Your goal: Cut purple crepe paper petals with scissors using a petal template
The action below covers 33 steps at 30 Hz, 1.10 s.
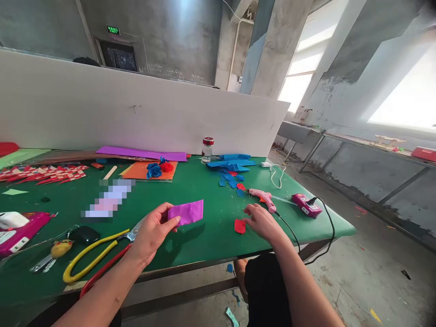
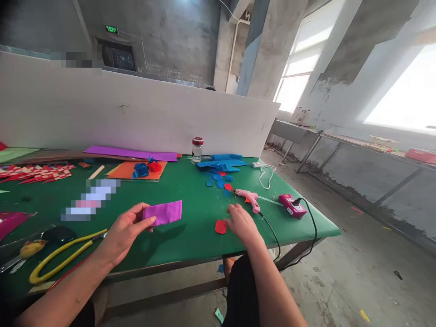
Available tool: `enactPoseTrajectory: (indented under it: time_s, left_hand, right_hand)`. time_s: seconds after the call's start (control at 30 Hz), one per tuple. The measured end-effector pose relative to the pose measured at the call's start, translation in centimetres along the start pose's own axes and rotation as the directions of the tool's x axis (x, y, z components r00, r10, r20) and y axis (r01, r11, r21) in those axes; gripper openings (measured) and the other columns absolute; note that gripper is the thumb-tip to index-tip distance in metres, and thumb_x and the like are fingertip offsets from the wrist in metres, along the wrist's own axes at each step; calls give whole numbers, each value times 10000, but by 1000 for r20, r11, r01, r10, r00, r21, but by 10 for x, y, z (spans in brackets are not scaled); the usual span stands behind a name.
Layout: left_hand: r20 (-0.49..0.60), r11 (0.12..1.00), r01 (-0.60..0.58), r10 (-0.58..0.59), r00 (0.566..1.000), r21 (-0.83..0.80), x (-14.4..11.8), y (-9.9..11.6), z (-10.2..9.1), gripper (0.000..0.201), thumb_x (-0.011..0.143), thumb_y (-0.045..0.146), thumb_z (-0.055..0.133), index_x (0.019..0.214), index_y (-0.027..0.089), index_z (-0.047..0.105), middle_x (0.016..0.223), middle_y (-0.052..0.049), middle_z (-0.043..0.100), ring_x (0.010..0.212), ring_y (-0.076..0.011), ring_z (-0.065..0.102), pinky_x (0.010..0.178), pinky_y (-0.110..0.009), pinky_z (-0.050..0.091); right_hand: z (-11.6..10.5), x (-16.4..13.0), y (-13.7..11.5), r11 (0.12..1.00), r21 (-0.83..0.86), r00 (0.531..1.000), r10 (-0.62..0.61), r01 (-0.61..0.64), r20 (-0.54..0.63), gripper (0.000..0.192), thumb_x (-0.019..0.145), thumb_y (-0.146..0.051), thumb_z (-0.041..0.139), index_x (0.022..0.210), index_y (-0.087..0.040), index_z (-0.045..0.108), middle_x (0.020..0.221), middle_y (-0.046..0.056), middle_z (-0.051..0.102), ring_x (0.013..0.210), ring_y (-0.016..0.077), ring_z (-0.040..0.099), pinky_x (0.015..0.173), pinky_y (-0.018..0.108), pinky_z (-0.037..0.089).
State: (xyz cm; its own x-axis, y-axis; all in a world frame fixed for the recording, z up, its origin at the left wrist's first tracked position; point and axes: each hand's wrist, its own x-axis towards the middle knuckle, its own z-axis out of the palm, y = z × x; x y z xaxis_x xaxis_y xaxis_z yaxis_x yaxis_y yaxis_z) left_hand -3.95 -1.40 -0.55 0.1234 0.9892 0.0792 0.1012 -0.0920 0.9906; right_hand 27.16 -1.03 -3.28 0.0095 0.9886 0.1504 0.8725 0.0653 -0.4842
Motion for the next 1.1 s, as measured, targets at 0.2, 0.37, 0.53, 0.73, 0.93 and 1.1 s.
enactPoseTrajectory:
  time_s: [0.2, 0.37, 0.53, 0.73, 0.93, 1.1]
  left_hand:
    - [45, 1000, 9, -9, 999, 8, -3, -8, 9, 197, 710, 343, 657, 765, 191, 544, 628, 57, 540, 609, -110, 464, 581, -218, 411]
    - [54, 999, 30, -28, 998, -45, -4, -14, 15, 199, 684, 321, 652, 786, 186, 546, 608, 59, 548, 581, -111, 491, 541, -214, 413]
    - [41, 994, 57, -54, 998, -89, -4, -19, 17, 247, 665, 328, 698, 808, 181, 560, 616, 48, 601, 547, -112, 531, 526, -217, 416]
    - [106, 994, 83, -75, 992, -65, -5, -21, 16, 229, 687, 333, 711, 786, 165, 591, 660, 14, 647, 604, -122, 560, 561, -220, 432]
    - [179, 987, 149, -137, 974, -56, -8, -18, 24, 246, 730, 374, 693, 822, 160, 612, 679, 2, 639, 624, -132, 554, 561, -237, 460]
    - [201, 985, 151, -133, 971, -79, -11, -17, 25, 242, 727, 358, 706, 822, 160, 607, 747, -23, 657, 660, -138, 556, 603, -255, 484]
  right_hand:
    - [13, -5, 13, 999, 41, 999, -8, 6, 45, 93, 738, -112, 597, 699, -192, 573, 717, -7, 550, 668, 153, 522, 636, 259, 364]
    - [12, -7, -40, 922, 353, 978, -194, 158, 69, 33, 801, -185, 530, 781, -208, 543, 675, -36, 548, 608, 129, 493, 557, 236, 362]
    - [35, -6, -114, 679, 711, 944, -324, 181, 69, 185, 724, -168, 598, 897, -207, 546, 751, -30, 603, 644, 127, 562, 592, 236, 432]
    - [55, -8, -123, 773, 604, 956, -288, 195, 60, 45, 777, -180, 555, 799, -198, 590, 704, -11, 642, 605, 133, 550, 567, 242, 397]
    - [56, -12, -113, 789, 588, 972, -233, 176, 22, 96, 798, -193, 550, 777, -201, 644, 695, -2, 675, 619, 145, 582, 581, 241, 408]
    - [62, -12, -115, 807, 566, 980, -199, 170, -11, 69, 787, -180, 571, 754, -201, 628, 671, -6, 662, 591, 138, 566, 555, 231, 398]
